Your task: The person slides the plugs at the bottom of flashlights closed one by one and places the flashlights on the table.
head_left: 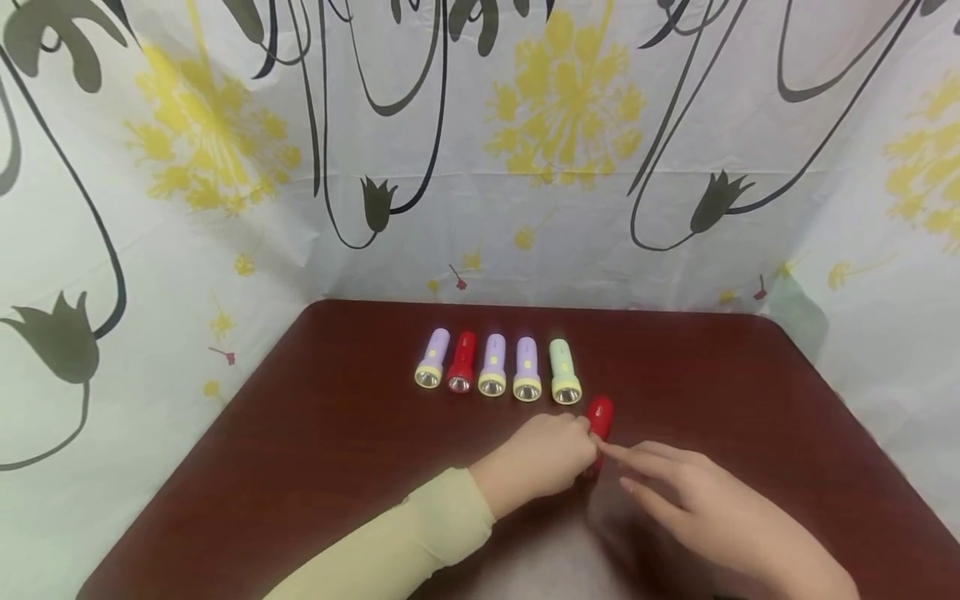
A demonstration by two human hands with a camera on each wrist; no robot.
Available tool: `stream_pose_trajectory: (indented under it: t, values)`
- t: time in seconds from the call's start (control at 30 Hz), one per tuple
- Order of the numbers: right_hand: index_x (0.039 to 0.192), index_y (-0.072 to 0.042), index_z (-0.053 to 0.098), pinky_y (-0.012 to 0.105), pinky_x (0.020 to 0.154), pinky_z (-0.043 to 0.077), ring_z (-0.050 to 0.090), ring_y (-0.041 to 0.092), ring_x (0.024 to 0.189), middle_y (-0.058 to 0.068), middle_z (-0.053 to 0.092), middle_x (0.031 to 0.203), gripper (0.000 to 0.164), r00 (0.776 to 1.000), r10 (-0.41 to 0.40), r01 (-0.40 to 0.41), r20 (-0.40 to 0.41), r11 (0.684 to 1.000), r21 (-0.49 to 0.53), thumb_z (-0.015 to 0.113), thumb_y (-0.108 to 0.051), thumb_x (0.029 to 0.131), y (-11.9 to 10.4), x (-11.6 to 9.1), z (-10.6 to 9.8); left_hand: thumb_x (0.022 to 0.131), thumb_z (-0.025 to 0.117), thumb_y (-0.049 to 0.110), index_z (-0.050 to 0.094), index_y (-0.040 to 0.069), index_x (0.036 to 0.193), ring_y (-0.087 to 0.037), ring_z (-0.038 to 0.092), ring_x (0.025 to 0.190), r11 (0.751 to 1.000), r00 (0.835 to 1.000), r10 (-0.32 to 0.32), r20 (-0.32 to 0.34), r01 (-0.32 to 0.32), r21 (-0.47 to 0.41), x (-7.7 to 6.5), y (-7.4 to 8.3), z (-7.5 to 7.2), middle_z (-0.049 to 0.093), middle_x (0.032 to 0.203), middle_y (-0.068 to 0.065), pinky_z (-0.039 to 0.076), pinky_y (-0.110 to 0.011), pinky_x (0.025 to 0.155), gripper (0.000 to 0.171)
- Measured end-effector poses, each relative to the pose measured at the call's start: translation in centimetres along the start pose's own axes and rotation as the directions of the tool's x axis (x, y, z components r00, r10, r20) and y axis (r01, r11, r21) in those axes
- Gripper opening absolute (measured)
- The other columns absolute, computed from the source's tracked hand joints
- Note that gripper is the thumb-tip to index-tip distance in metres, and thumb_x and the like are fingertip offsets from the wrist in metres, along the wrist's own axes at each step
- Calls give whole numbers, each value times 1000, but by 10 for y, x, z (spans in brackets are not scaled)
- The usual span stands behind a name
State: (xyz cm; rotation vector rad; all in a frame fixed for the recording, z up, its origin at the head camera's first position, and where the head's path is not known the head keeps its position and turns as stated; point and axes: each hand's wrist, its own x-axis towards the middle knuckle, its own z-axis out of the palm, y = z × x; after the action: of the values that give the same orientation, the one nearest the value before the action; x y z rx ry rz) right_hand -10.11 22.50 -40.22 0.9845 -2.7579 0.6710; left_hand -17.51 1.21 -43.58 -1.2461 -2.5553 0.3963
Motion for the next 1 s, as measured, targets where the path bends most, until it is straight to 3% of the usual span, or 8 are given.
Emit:
stream_pose_trajectory:
  t: [0.17, 0.4, 0.53, 0.67, 1.0]
  values:
    - [142, -29, 68, 13, 80, 50, 60, -9, 98, -30, 65, 113, 50, 988, -52, 42, -145, 997, -71, 79, -16, 96, 4, -10, -5, 97, 74, 40, 77, 31, 120, -10, 67, 105, 998, 999, -43, -8, 44, 54, 24, 0, 8, 78, 115, 9, 56, -27, 95, 25]
    - [142, -25, 68, 17, 76, 50, 57, -9, 94, -28, 65, 110, 46, 992, -63, 59, -107, 997, -42, 77, -18, 98, 11, -13, 3, 100, 70, 38, 74, 29, 128, -15, 65, 125, 993, 995, -95, -32, 97, 69, 54, 0, 19, 76, 126, 6, 42, -46, 125, 29]
    - [144, -25, 66, 18, 74, 49, 54, -10, 91, -28, 63, 106, 47, 992, -75, 72, -102, 997, -34, 76, -17, 99, 11, -14, 4, 100, 70, 37, 72, 27, 131, -17, 65, 122, 985, 987, -160, -24, 161, 59, 64, -6, 24, 76, 127, 3, 41, -49, 125, 32]
    - [145, -25, 66, 19, 73, 49, 54, -10, 90, -27, 63, 106, 48, 993, -76, 74, -95, 997, -21, 75, -16, 99, 11, -14, 3, 102, 68, 33, 70, 25, 133, -17, 68, 116, 976, 977, -214, -18, 215, 36, 68, -12, 28, 75, 127, 2, 47, -46, 120, 32]
    - [146, -25, 64, 23, 77, 54, 57, -9, 96, -21, 68, 114, 43, 1000, 3, -3, -20, 1000, 4, 70, -25, 104, 14, -16, 5, 101, 71, 36, 68, 24, 138, -19, 71, 111, 972, 972, -236, 10, 236, -8, 78, -16, 29, 76, 128, 1, 54, -42, 111, 39]
